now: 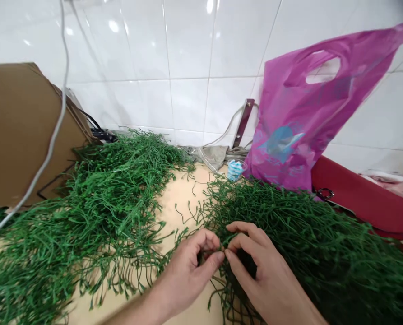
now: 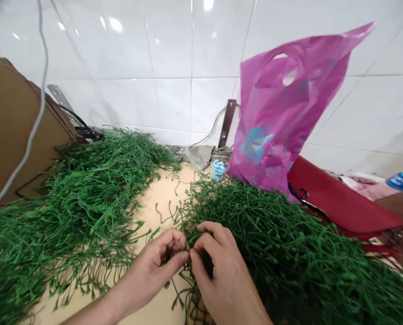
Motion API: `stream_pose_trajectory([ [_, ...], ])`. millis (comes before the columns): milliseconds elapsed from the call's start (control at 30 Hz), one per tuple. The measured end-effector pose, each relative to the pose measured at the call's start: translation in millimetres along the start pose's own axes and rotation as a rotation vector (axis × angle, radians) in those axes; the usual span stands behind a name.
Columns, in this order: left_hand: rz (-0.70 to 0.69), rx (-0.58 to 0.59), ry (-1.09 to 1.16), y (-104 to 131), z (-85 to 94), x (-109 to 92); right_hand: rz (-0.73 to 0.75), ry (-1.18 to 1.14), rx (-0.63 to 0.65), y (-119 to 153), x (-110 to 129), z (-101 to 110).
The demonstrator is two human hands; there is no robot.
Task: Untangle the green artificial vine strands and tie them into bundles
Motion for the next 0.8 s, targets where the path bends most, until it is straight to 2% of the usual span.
stream_pose_trajectory([
  [100, 0.049, -0.029, 0.020, -3, -1.1, 5, 0.118, 0.117, -0.087, 1, -3, 0],
  [233, 0.134, -0.012, 0.057, -7, -1.2, 10, 0.146, 0.147, -0.050, 0, -7, -3],
  [367, 0.120, 0.004, 0.177, -8, -1.4, 6, 0.157, 0.152, -0.029, -1, -9, -2],
  [533, 0.106, 0.015, 0.212, -7, -0.3, 4, 0.258, 0.199, -0.037, 0, -7, 4],
  [800, 0.124, 0.005, 0.015, -3, -0.9, 12, 0.389, 0.336, 0.048, -3, -5, 7],
])
Point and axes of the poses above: each hand's wrist, its own y-axis away from the middle knuckle, its own z-axis out of the back of the hand, x = y × z, the point moved 1 cm from there along -y, towards the middle knuckle, and after that the axes turned 5 degrees about x, right-handed, at the moved point
